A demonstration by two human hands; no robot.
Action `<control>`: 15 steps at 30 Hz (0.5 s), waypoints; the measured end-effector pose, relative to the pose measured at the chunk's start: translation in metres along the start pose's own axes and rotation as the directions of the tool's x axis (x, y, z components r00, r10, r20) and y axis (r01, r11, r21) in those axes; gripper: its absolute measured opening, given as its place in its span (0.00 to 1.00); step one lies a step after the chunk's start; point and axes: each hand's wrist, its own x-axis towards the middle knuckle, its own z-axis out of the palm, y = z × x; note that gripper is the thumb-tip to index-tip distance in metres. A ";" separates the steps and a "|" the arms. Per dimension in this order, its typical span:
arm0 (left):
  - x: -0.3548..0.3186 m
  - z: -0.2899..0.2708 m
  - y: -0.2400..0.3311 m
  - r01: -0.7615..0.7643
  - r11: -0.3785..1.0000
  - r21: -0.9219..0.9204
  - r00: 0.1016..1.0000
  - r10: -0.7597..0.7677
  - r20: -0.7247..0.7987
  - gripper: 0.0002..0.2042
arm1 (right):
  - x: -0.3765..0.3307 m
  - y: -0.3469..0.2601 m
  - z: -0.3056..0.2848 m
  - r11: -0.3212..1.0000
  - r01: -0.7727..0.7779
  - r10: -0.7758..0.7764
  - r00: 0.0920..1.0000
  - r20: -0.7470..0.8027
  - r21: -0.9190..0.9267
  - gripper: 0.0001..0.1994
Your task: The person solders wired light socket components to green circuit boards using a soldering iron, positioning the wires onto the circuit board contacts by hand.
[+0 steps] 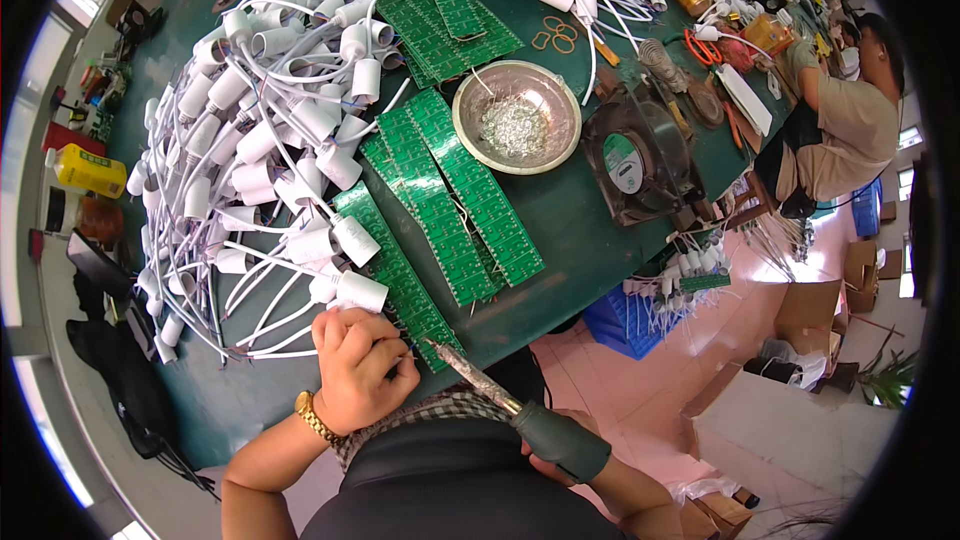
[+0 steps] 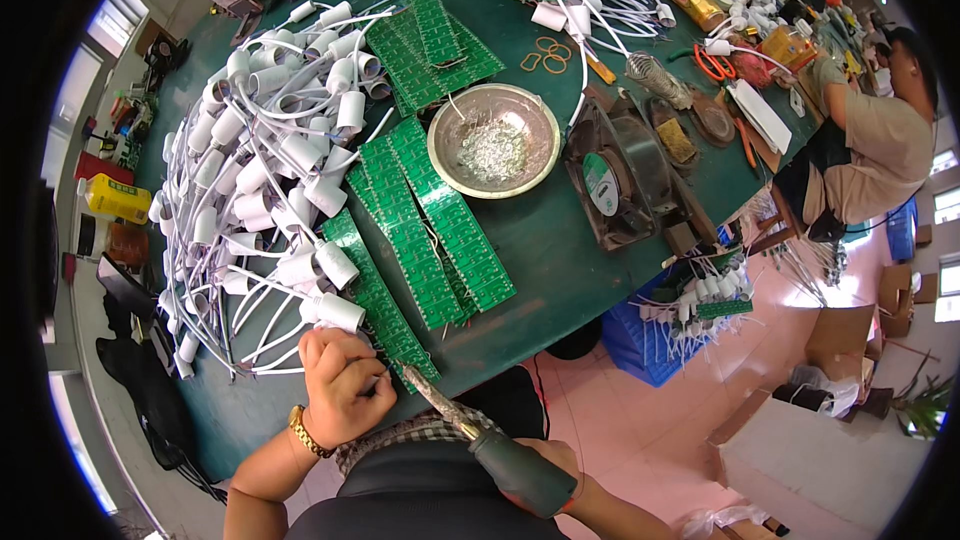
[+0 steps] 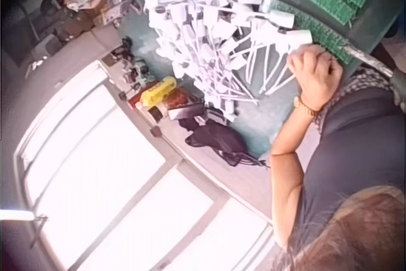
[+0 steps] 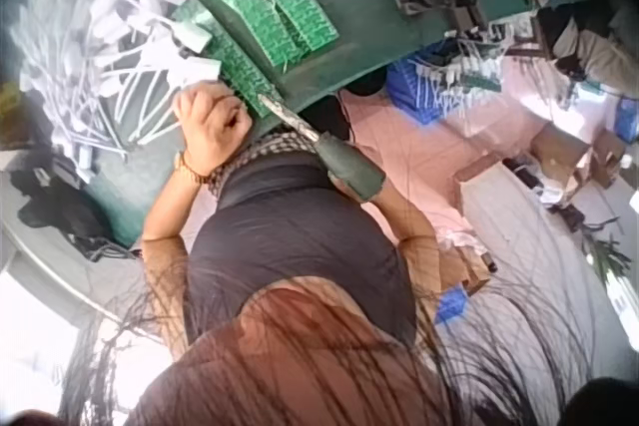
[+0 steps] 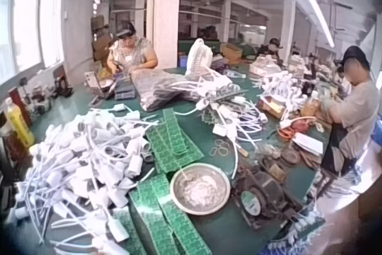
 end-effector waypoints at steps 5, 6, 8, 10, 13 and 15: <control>0.000 -0.001 0.000 -0.004 1.000 -0.007 1.000 0.004 0.002 0.12 | 0.006 -0.001 0.000 0.993 0.118 -0.119 0.990 -0.073 -0.017 0.16; 0.000 -0.001 -0.001 0.000 1.000 -0.022 1.000 0.000 0.008 0.12 | 0.008 -0.002 0.001 0.997 0.069 -0.066 0.995 -0.076 0.033 0.16; 0.000 -0.001 -0.001 0.001 1.000 -0.020 1.000 -0.001 0.010 0.12 | 0.009 0.001 0.004 0.995 0.097 -0.095 0.993 -0.074 0.029 0.15; 0.000 -0.001 0.000 0.004 1.000 -0.019 1.000 -0.004 0.015 0.12 | 0.010 0.003 0.006 0.992 0.122 -0.120 0.990 -0.071 0.028 0.14; -0.001 -0.001 -0.001 0.009 0.999 -0.033 1.000 -0.009 0.007 0.12 | 0.009 0.005 0.005 0.988 0.148 -0.145 0.987 -0.073 0.039 0.14; -0.001 -0.001 -0.002 0.003 1.000 -0.023 1.000 -0.003 0.005 0.12 | 0.009 0.004 0.004 0.992 0.123 -0.122 0.991 -0.049 0.020 0.13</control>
